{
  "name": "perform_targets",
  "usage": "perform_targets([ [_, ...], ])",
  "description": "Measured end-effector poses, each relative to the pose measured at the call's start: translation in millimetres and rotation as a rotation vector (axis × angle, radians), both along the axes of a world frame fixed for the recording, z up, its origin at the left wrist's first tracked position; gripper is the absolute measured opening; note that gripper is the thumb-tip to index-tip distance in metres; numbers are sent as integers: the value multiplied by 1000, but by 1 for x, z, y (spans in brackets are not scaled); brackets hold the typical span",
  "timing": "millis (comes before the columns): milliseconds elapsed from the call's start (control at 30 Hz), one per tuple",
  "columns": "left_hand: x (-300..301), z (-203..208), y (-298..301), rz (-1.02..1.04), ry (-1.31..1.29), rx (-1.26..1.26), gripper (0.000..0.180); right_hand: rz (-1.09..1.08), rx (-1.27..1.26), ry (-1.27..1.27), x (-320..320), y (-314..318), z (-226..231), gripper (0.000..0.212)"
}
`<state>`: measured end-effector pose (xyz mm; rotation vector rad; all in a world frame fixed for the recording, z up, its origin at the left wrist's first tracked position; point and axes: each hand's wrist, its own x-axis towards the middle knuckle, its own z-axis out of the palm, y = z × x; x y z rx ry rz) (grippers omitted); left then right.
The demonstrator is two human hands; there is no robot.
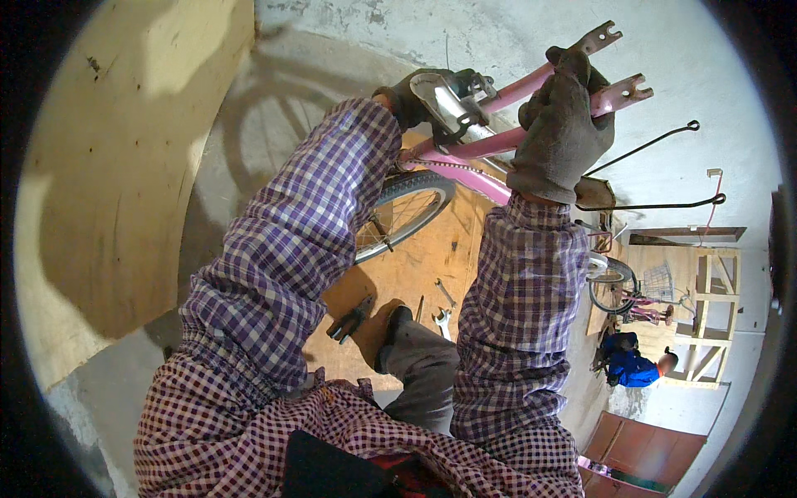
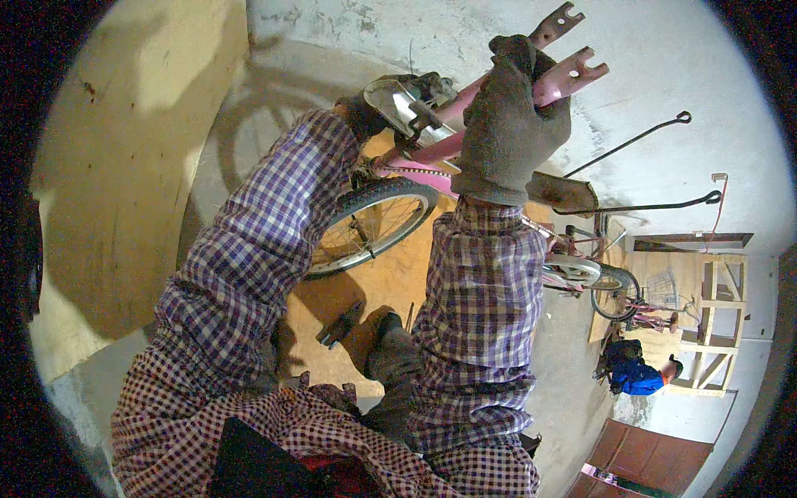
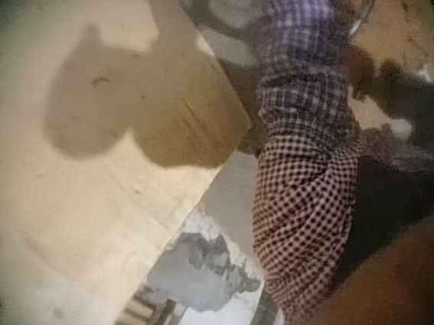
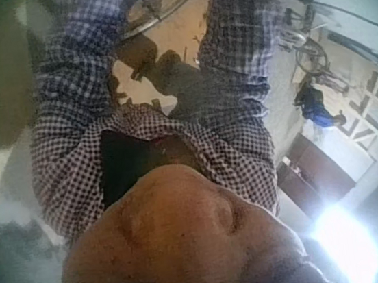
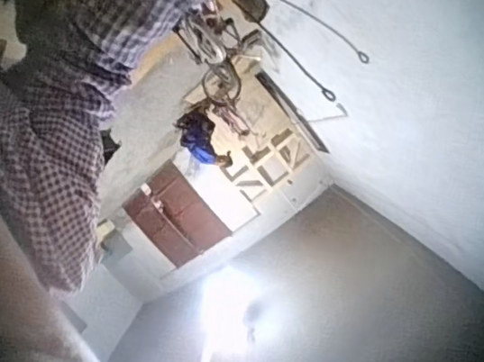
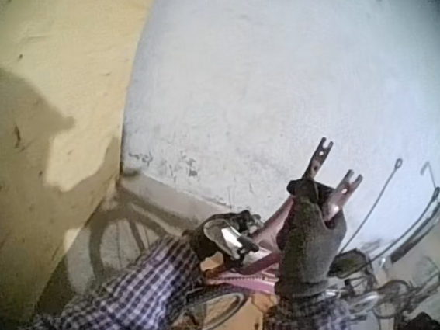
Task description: The person removes the front wheel from a pink bicycle, then reattaches it and secures it with a bolt and nut. They use a wrench to tighten the axle nut and spin the wheel to check alignment.
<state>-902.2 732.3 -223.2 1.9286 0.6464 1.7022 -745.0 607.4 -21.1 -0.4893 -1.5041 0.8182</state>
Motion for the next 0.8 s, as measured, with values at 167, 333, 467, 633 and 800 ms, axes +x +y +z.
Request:
perform_targets([
  [167,-44,5,-5,-133,-673,-469,22,-57,-32,-89,-91,3,28,19],
  [333,-64,19,-17,160,-488,-361,15,-133,36,-111,-116,18,26,20],
  [467,-41,13,-21,206,-643,-306,18,-100,85,-98,-98,26,16,21],
  [633,-1,-7,-28,388,-633,-113,21,-102,132,-84,-69,13,-6,22],
  [800,29,-24,-46,354,-818,-344,25,-114,131,-50,-43,-16,-20,13],
])
